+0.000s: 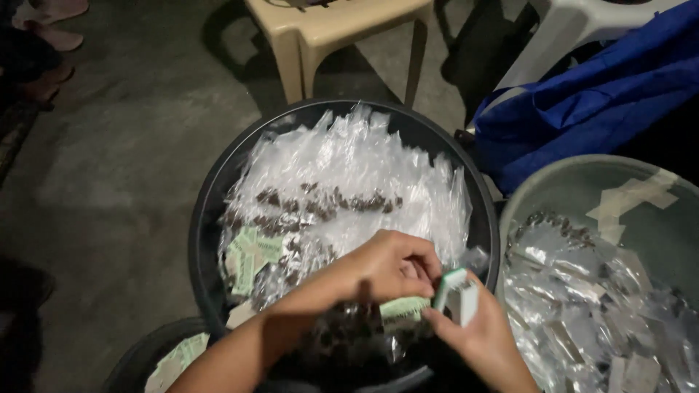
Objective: A person is picking up small plastic bags from a large black bin, stapling them with a hand stapler, and then placing them into a separate grey bin.
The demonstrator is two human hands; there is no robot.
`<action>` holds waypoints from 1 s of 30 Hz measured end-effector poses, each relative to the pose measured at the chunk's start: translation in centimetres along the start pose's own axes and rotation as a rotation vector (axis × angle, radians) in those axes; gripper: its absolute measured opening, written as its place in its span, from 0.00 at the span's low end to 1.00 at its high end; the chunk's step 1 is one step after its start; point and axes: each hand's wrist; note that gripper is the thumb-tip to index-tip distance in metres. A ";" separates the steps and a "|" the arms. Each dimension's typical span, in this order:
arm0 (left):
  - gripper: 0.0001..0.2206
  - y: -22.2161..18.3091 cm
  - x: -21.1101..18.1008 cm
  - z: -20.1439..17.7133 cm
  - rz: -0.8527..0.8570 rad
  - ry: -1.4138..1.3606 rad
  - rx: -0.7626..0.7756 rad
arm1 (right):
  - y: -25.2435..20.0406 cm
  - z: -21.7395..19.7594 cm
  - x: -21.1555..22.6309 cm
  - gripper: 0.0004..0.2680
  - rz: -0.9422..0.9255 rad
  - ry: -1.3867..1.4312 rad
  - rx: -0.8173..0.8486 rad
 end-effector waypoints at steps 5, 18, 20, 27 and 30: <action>0.19 9.2 5.9 -12.3 -0.231 0.036 -0.470 | -0.7 -1.0 1.1 0.18 0.120 0.095 -0.163; 0.04 7.6 14.5 -18.9 0.089 0.748 -1.076 | 0.3 -1.7 0.5 0.11 -0.046 0.094 -0.197; 0.04 5.3 9.5 -16.7 0.101 0.747 -1.026 | -0.1 -1.1 3.0 0.11 0.025 0.106 -0.250; 0.10 -2.7 -3.8 -8.2 0.261 1.068 -0.970 | -0.8 1.6 6.8 0.09 -0.442 0.280 -0.214; 0.07 -5.1 -6.5 -6.2 0.324 0.943 -0.962 | -2.6 2.2 10.7 0.08 -0.518 0.169 -0.361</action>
Point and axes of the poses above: each hand's wrist, its own y-axis towards the middle knuckle, its own z-axis out of the palm, x = y × z, and after that the axes turned 3 degrees about z, right-handed
